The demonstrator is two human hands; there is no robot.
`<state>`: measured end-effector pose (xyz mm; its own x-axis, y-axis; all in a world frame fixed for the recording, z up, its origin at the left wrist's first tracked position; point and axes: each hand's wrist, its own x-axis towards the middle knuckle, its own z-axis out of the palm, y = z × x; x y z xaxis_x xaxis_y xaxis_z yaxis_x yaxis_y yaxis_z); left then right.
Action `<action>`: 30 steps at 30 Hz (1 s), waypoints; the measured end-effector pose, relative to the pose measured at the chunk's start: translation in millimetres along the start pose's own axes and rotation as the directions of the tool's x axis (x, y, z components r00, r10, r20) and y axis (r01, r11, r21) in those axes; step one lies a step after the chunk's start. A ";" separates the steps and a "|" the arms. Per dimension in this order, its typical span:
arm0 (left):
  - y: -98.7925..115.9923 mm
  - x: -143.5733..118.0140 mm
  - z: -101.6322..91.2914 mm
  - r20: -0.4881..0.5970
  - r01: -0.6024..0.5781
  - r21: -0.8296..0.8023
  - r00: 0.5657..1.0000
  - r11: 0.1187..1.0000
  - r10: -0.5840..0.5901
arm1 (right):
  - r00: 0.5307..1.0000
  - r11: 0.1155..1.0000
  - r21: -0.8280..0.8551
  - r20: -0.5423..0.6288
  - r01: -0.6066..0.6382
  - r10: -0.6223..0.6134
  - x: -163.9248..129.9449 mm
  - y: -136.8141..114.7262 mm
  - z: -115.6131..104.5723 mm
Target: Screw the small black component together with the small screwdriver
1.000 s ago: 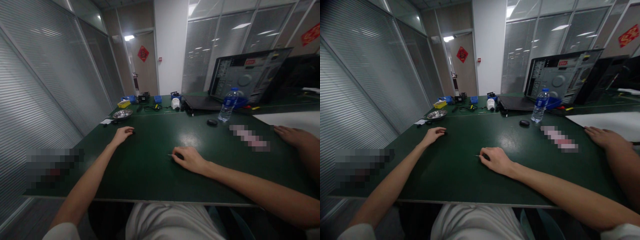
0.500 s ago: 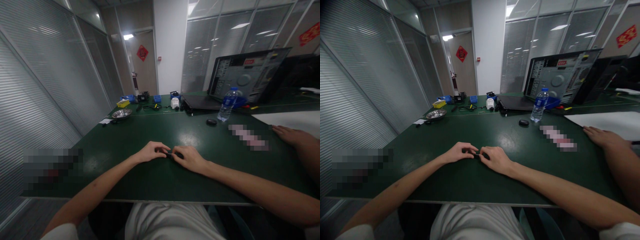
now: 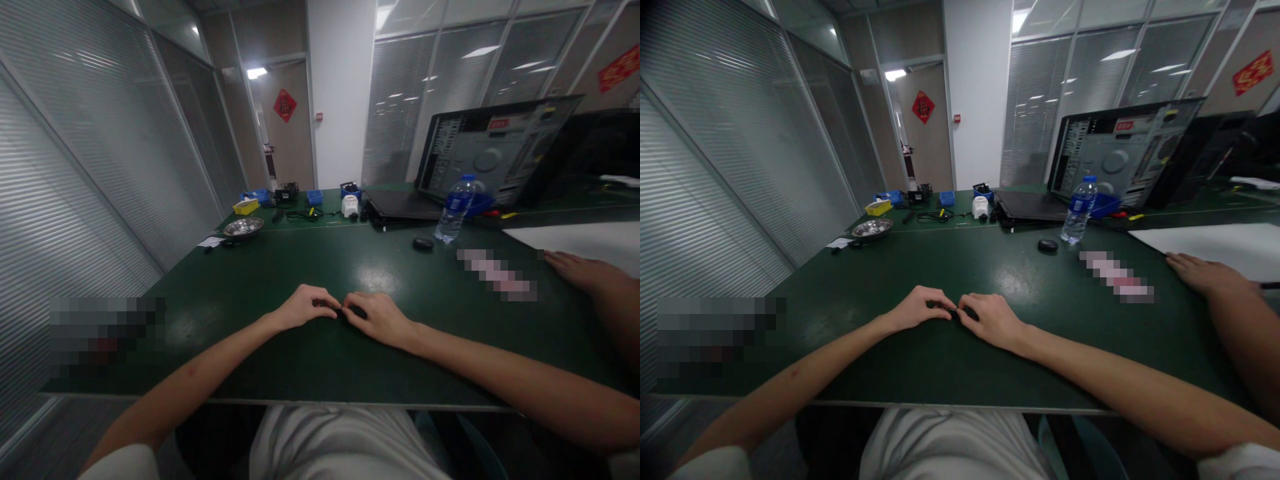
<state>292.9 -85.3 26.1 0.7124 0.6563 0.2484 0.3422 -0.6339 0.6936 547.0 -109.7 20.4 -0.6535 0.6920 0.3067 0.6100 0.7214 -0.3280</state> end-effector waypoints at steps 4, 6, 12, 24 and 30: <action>-3.3 -0.9 -7.7 0.004 -0.008 -0.032 1.000 0.999 0.008 | 1.000 1.000 -0.008 0.013 -0.010 0.010 0.3 -0.1 -0.1; -5.7 -1.6 -12.6 0.013 -0.018 -0.065 1.000 0.998 0.019 | 1.000 1.000 -0.016 0.015 -0.016 0.016 0.4 0.0 0.4; -11.6 -5.5 -26.8 0.061 0.022 -0.120 0.998 0.992 -0.014 | 0.999 1.000 -0.010 0.030 -0.019 0.019 0.9 -0.6 -0.8; -25.9 -8.4 -24.8 -0.124 -0.068 0.251 0.987 0.966 0.101 | 0.999 0.999 -0.009 0.034 -0.035 0.035 1.8 -2.4 -2.5; -9.4 -7.5 -16.4 -0.032 -0.141 0.199 0.988 0.970 0.150 | 0.999 0.999 -0.007 0.033 -0.038 0.038 1.6 -0.1 -0.6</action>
<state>274.3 -77.5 28.8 0.7358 0.5666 0.3710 0.3534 -0.7885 0.5033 546.1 -108.7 21.5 -0.6445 0.7176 0.2639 0.6373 0.6949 -0.3330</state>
